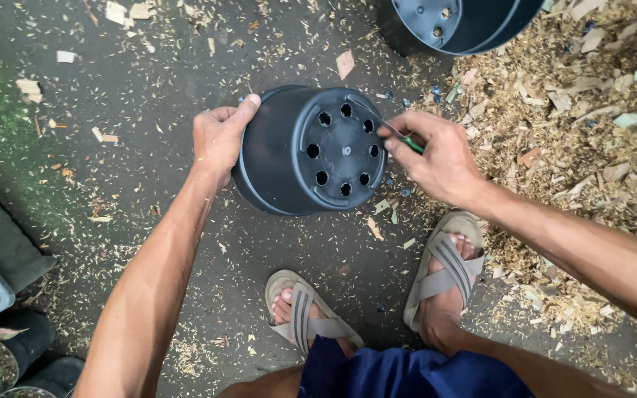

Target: The person uses a knife to puncture and enlarge multiple holes in the bottom of a black plastic pot. They repeatedly stab and scrape the plastic, rotating the pot to access different areas, and place the pot down between actions.

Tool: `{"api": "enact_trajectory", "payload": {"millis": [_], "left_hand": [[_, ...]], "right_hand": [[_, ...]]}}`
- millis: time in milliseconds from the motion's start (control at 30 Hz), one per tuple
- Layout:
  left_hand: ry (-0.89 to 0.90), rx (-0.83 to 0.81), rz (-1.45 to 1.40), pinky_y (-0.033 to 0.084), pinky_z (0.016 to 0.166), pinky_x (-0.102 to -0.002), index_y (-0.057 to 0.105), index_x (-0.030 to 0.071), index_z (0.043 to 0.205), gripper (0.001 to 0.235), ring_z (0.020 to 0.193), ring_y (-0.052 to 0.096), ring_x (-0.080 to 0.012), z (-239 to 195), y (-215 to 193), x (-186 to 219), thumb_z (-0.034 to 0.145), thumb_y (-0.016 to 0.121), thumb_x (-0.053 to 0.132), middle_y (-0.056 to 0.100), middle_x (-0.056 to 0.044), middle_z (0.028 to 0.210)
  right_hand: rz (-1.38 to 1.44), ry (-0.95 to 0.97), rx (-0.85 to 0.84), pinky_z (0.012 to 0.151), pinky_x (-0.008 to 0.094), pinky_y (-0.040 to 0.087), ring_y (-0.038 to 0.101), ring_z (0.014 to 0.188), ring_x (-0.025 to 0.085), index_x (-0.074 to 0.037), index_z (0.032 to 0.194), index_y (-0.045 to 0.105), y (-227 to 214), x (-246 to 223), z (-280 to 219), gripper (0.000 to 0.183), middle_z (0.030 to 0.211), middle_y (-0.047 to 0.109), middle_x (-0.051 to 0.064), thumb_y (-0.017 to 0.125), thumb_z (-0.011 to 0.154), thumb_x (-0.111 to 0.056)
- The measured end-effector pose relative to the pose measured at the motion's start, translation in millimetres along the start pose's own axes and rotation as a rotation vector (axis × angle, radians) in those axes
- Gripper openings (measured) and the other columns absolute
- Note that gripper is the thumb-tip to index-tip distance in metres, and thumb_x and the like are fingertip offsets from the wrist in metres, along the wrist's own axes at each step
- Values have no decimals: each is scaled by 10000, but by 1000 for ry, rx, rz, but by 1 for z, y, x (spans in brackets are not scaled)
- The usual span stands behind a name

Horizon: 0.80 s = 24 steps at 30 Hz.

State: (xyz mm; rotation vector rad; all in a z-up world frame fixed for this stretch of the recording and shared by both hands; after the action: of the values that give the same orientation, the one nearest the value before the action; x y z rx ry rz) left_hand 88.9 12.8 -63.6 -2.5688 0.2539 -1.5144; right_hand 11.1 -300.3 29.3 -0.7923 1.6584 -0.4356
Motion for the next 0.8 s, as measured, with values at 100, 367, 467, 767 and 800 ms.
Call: {"api": "enact_trajectory", "payload": {"millis": [100, 367, 467, 767, 800], "left_hand": [[-122, -26, -211, 536, 529, -295, 729, -60, 905, 413, 579, 627, -130, -6, -2, -15, 909, 774, 351, 713, -77, 745], [224, -203, -276, 607, 715, -296, 676, -42, 1115, 397, 776, 703, -130, -49, -31, 83, 913, 776, 286, 737, -85, 955], [409, -215, -7, 593, 688, -292, 683, -22, 1087, 362, 782, 692, -115, -85, -22, 125, 881, 796, 253, 740, -66, 947], [1589, -138, 890, 385, 555, -274, 655, 126, 872, 98, 696, 670, -154, -265, 119, 206, 960, 674, 164, 540, -1, 740], [1679, -95, 913, 382, 588, -253, 636, 112, 885, 113, 787, 716, -160, -272, 128, 211, 992, 647, 147, 525, -11, 768]], "right_hand": [[104, 84, -38, 471, 281, 392, 507, 557, 106, -60, 1093, 752, 5, 12, 3, 162, 774, 713, 87, 673, 963, -117], [69, -116, 289, 373, 238, 319, 466, 479, 63, -24, 1043, 741, -50, 60, -26, 117, 739, 675, 51, 663, 1027, -110], [93, -17, 416, 368, 261, 314, 447, 461, 77, -16, 1000, 745, -72, 84, -35, 201, 702, 645, 67, 660, 1066, -186], [688, -231, 281, 413, 187, 401, 539, 496, 21, -15, 1259, 676, -112, -20, -48, 555, 736, 682, 49, 630, 985, -496], [585, -263, 325, 438, 199, 414, 547, 521, 31, -4, 1252, 674, -125, -32, -50, 520, 760, 677, 45, 621, 999, -454]]}}
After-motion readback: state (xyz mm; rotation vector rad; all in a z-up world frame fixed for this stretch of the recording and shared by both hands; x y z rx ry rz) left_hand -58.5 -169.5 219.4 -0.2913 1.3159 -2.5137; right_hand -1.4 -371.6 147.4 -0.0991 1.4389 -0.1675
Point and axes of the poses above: each hand's wrist, its own z-axis towards the middle knuckle, its own y-axis out of the palm, x = y × z, the point moved 10 cm from there along z, towards the middle knuckle
